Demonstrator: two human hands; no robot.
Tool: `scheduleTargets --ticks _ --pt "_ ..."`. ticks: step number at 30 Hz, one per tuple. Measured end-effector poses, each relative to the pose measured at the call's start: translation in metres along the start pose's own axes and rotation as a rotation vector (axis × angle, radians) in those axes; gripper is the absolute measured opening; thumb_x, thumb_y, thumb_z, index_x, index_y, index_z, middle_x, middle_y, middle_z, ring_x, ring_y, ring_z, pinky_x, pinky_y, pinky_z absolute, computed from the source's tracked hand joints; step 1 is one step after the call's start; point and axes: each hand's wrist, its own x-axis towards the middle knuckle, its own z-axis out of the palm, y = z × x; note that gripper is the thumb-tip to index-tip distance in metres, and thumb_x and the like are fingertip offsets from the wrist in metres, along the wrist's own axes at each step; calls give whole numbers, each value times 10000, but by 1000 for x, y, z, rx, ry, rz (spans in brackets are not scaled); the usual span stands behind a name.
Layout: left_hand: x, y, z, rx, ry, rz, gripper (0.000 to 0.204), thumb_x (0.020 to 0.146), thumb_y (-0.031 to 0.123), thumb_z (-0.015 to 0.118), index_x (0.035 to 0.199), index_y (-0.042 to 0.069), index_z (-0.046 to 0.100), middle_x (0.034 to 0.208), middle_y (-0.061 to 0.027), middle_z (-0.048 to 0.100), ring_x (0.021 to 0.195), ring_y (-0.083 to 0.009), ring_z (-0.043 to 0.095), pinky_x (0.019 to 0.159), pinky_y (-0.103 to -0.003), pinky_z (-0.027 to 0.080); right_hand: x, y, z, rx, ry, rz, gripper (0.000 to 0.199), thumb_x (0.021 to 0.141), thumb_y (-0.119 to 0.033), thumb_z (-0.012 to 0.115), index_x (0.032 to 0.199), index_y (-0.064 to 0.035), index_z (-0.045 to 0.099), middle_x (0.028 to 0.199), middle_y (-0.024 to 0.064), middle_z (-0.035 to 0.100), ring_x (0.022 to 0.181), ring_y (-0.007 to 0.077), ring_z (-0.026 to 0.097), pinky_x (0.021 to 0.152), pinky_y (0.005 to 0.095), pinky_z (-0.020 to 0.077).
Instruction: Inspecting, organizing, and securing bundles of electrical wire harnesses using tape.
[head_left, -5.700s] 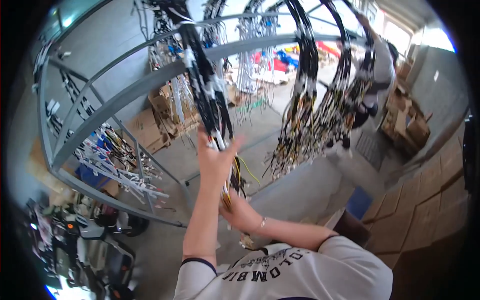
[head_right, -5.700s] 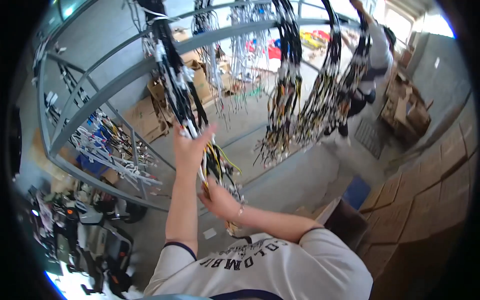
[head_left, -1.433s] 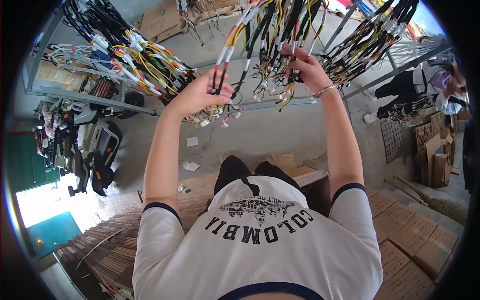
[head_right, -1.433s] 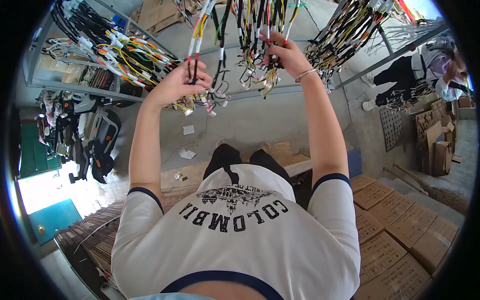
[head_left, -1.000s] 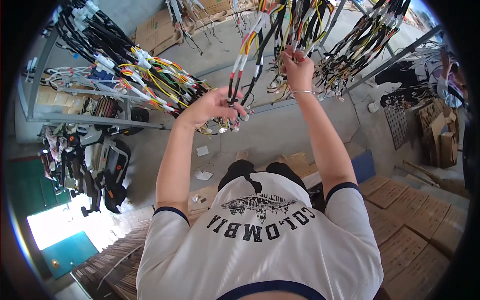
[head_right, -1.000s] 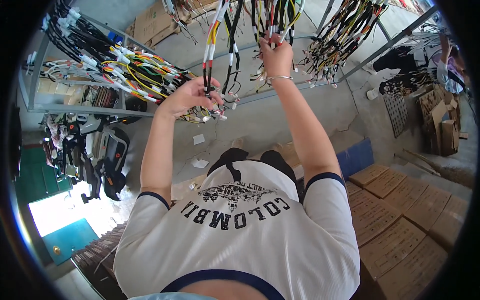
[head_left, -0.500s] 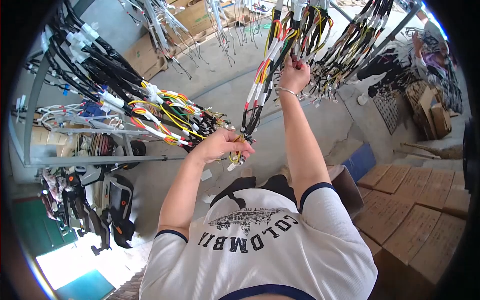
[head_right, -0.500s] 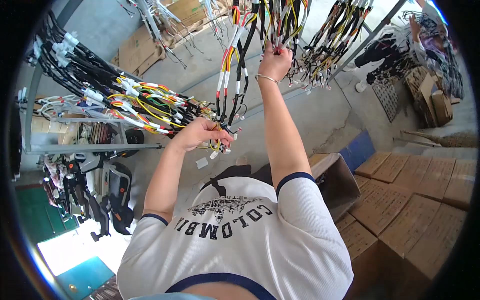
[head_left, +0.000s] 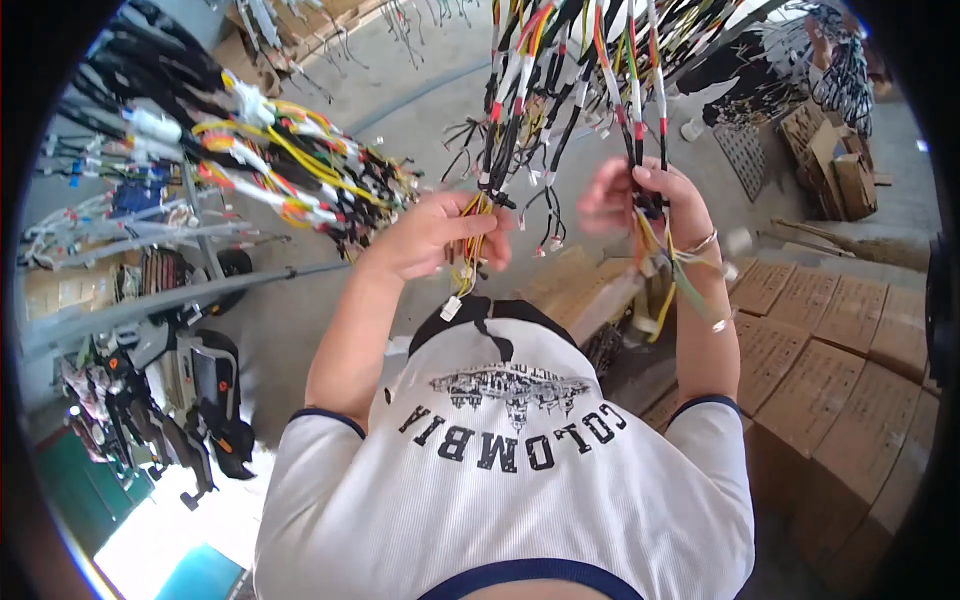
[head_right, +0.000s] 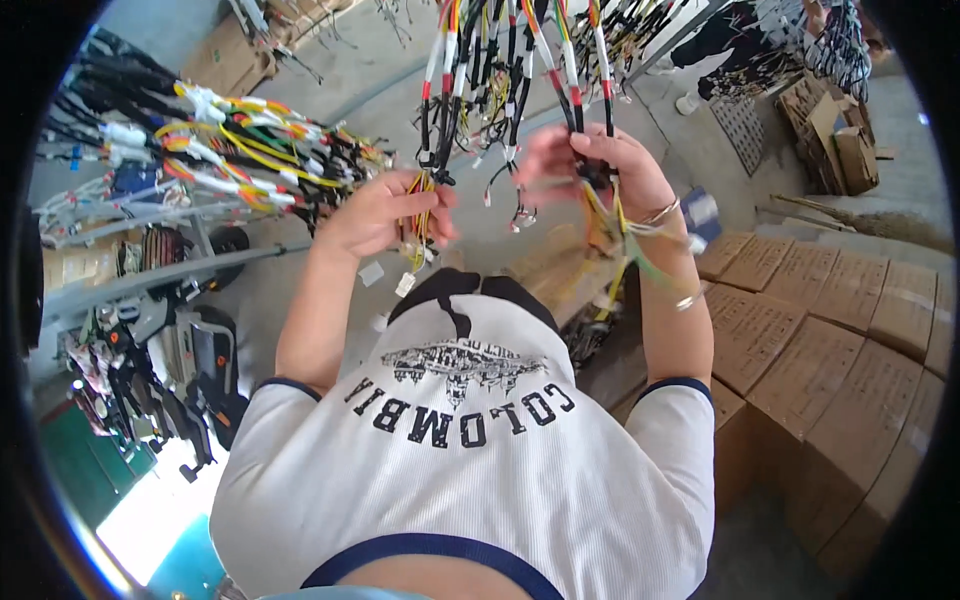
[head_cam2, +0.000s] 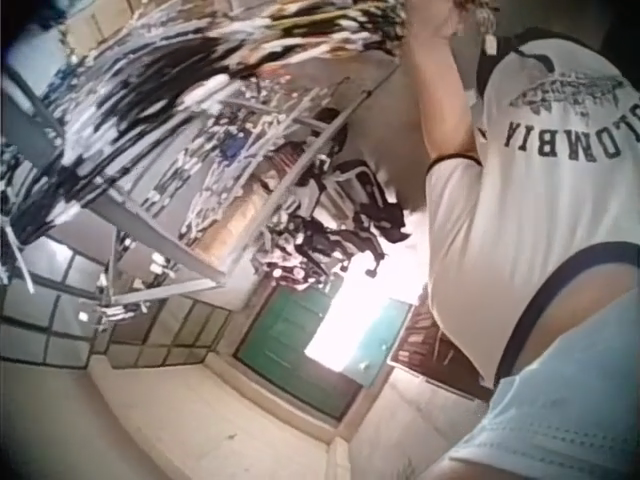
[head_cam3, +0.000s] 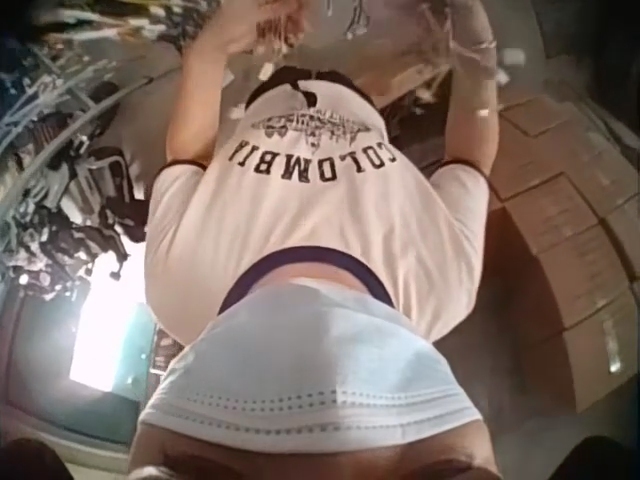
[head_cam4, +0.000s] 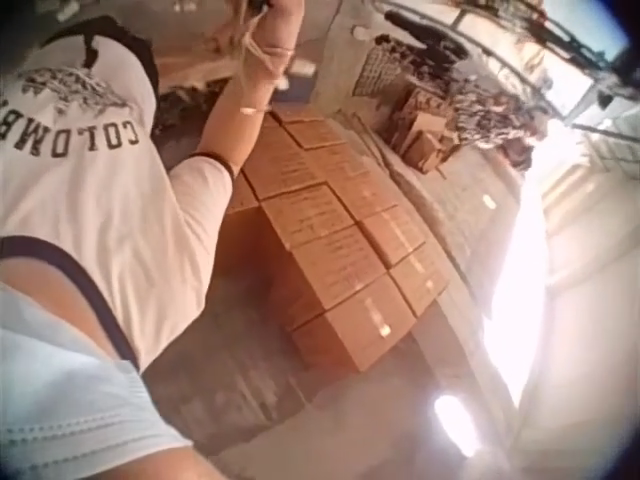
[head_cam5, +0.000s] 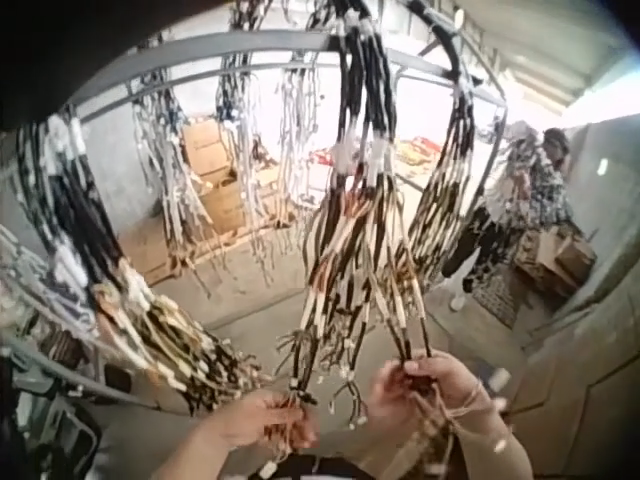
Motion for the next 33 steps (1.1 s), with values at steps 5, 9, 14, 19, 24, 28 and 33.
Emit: scheduleTargets --ticks 5,9,14,19,24,28,33 --pt "-9 -24 33 -302 -237 23 356 957 189 536 1241 -26 513 1165 -251 604 1123 -431 574 931 -521 487 -4 10 6 -237 190 -4 344 960 -190 489 1184 48 595 1113 80 611 944 145 558 798 356 491" --pt "-3 -24 71 -249 -125 64 408 973 210 506 1317 -6 465 1249 -242 566 1159 -369 569 940 -479 489 -12 7 7 -190 137 -34 326 968 -179 491 1160 58 605 1013 66 639 798 128 575 710 291 475" --pt "-4 -24 95 -55 4 133 424 953 177 537 1332 -2 465 1320 -135 546 1225 -254 531 965 -409 465 -22 1 5 -204 55 -79 276 963 -142 499 1117 52 620 1118 105 653 781 143 594 716 281 486" --pt "-3 -17 98 18 61 133 429 929 146 566 1315 -24 492 1295 -125 570 1208 -225 545 1007 -351 418 -21 -4 -1 -231 28 -68 299 969 -169 488 1145 32 622 1210 105 624 902 135 578 758 290 457" --pt "8 -14 98 115 80 172 376 915 112 569 1260 -36 546 1182 -123 638 1124 -188 591 1002 -315 414 -19 -8 -1 -321 -24 -52 338 976 -178 460 1189 44 600 1215 112 613 971 143 561 793 311 437" --pt "14 -18 98 38 63 220 428 924 145 555 1300 -50 495 1209 -157 616 1106 -218 598 935 -330 476 -15 -13 1 -400 -28 -42 357 971 -182 465 1219 45 585 1211 97 608 977 128 554 894 323 436" --pt "11 -18 98 -67 71 149 362 924 145 556 1243 -26 544 1152 -132 641 1018 -187 630 901 -323 496 -12 -20 6 -957 -105 -184 286 945 -49 470 1196 7 595 1273 46 605 930 134 596 847 281 483"
